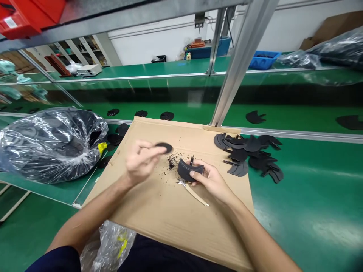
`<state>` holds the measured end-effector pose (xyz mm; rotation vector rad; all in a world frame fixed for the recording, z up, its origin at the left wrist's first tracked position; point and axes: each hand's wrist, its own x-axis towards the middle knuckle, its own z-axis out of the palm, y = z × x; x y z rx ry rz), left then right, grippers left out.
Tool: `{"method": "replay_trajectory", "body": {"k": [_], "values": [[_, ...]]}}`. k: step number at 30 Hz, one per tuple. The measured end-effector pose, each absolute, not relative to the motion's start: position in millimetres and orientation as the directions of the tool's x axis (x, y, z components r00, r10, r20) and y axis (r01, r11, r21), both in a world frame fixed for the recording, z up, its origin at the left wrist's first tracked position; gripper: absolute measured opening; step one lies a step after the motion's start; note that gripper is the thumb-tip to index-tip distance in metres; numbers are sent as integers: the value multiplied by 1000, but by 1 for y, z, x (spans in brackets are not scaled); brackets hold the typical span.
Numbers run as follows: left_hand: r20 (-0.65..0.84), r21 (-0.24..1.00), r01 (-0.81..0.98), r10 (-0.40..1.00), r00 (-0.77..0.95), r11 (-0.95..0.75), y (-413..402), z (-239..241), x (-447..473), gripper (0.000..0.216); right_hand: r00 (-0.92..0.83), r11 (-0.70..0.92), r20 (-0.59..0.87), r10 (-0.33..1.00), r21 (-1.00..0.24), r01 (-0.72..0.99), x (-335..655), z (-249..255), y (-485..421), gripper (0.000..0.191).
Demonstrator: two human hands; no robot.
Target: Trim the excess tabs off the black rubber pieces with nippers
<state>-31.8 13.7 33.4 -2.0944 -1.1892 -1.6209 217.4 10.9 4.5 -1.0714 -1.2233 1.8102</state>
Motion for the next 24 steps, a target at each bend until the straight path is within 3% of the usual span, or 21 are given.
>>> {"method": "replay_trajectory", "body": {"k": [3,5,8,13,24], "values": [[740,578,471,671,42,-667,-1,17,7,10,-437,-300,-238,867,-951,-78,215,7,8,43],[544,804,296,839,-17,-516,-5,6,18,12,-456,-294,-235,859,-954,-61,214,8,5,42],[315,943,135,946,-74,-304,-6,-7,20,22,-503,-314,-258,825,-949,-29,212,7,2,44],[279,954,128,958,-63,-270,-6,-14,13,27,-553,-322,-280,784,-947,23,212,6,1,39],[518,784,321,845,132,-531,-6,-6,1,26,-611,-332,-317,725,-939,92,210,21,-4,37]]}}
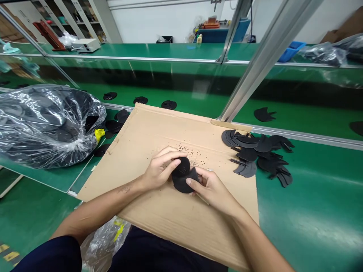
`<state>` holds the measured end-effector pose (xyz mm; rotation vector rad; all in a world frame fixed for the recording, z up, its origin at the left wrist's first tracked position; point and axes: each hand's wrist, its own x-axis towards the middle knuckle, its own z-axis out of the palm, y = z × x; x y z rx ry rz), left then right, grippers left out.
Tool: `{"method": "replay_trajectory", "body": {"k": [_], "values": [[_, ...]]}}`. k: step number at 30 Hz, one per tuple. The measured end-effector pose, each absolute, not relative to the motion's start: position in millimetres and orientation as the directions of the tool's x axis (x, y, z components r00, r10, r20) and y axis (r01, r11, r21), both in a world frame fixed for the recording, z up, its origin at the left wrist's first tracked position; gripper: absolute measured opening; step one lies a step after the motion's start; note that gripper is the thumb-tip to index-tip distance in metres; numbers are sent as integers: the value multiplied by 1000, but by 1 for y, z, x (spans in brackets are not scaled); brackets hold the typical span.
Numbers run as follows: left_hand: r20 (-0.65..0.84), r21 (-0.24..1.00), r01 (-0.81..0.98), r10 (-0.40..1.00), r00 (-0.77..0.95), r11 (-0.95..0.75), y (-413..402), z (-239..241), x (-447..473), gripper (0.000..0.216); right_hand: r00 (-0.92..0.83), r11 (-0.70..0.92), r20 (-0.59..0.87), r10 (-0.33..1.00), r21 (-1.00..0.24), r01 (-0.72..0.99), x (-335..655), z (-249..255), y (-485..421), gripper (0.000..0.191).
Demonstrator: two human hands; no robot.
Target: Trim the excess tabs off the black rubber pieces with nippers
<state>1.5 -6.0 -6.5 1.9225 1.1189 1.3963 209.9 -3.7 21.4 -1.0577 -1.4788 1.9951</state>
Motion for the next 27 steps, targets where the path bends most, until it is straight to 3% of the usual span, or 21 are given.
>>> {"method": "replay_trajectory", "body": {"k": [8,14,20,27], "values": [[628,579,395,699,342,-713,-5,-18,5,40,-616,-206,-213,758,-975,84,210,12,-3,43],[708,409,473,599,375,-780,-8,-17,8,42,-519,51,-50,853,-983,178,211,5,-1,42],[601,665,350,751,274,-660,-9,-11,6,35,-491,324,209,846,-932,163,211,13,-2,26],[568,740,245,778,269,-626,-7,-8,5,30,-481,512,379,790,-840,179,216,9,-1,24]]}}
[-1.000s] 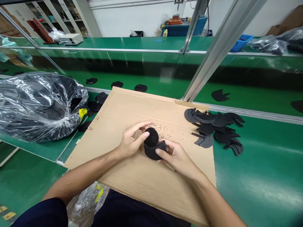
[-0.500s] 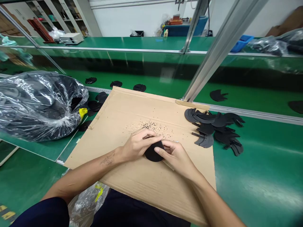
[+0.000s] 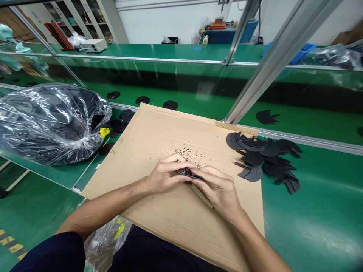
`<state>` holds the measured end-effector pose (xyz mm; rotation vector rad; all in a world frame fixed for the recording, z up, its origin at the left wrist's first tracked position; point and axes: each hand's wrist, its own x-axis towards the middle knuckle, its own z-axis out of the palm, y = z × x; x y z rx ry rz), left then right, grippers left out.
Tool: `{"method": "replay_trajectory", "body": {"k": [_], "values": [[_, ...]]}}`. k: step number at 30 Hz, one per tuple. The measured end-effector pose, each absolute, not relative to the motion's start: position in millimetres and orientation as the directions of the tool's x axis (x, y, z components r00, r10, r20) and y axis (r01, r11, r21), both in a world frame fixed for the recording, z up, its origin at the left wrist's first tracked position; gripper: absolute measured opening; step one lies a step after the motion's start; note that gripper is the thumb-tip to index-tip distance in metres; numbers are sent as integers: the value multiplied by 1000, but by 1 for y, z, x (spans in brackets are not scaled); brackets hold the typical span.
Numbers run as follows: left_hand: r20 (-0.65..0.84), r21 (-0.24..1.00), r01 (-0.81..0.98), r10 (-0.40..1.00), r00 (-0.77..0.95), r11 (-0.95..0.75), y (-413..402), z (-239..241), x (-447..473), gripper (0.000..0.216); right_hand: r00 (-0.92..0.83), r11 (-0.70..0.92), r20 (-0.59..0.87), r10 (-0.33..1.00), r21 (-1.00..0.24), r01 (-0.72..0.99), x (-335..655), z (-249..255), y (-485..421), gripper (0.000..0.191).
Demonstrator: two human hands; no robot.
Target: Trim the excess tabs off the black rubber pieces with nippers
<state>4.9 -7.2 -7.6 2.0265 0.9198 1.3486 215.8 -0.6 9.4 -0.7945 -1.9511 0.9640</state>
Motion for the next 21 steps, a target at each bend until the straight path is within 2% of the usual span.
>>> {"method": "replay_trajectory", "body": {"k": [6,12,21], "values": [[601,738,171,752,272,-652,-7,-5,5,24,-515,625,464,720,-756,194,221,6,2,29],[584,745,166,751,307,-647,-7,-2,2,39,-496,658,518,696,-737,154,219,4,-1,35],[695,631,222,668,265,-744,-14,-4,5,18,-506,647,515,692,-753,117,217,3,-4,28]]}}
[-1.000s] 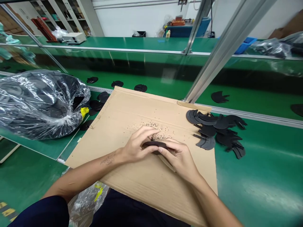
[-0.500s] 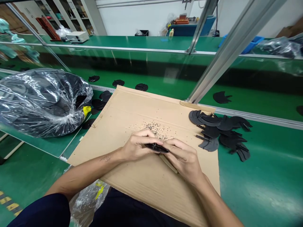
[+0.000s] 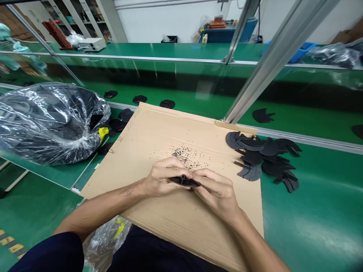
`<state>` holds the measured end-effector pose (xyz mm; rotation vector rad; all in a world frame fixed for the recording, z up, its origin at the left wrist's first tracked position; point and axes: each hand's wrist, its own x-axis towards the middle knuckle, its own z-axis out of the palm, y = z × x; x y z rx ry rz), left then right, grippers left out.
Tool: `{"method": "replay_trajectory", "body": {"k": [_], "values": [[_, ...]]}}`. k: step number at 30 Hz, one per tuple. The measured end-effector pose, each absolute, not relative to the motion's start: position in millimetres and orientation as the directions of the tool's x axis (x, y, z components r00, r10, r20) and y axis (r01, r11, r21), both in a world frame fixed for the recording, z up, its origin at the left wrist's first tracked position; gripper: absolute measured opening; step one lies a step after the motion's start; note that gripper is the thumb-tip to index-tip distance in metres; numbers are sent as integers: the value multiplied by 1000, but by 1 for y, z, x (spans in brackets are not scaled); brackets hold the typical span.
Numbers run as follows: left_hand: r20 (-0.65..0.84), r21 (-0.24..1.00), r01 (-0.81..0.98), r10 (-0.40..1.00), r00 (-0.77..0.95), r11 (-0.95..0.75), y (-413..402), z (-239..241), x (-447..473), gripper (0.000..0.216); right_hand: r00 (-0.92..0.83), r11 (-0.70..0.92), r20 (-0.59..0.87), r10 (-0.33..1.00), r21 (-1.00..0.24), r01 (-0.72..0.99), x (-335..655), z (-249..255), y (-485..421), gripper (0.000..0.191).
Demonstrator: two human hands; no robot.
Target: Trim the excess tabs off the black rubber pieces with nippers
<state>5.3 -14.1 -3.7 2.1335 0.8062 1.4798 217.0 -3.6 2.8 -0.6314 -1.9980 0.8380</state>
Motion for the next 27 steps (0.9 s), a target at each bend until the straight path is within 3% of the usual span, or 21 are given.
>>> {"method": "replay_trajectory", "body": {"k": [4,9,17,20,23,25,27], "values": [[730,564,270,624,280,-781,-18,-3,5,21,-513,657,531,675,-749,89,215,6,-1,22],[763,533,309,605,227,-788,-21,0,8,30,-543,565,440,716,-822,79,215,11,-2,22],[632,674,242,714,301,-698,-15,0,6,29,-517,482,345,784,-862,155,213,11,-1,19],[604,714,245,754,258,-656,-11,-1,3,27,-594,537,236,769,-742,400,223,19,3,31],[602,729,297,784,150,-616,-5,-3,-1,27,-625,589,77,776,-443,676,233,21,5,51],[596,752,303,800,66,-585,-2,-5,-3,28,-620,593,7,785,-300,747,236,17,4,51],[569,790,272,822,4,-549,1,-6,-4,23,-610,589,-2,793,-258,766,235,13,2,49]]}}
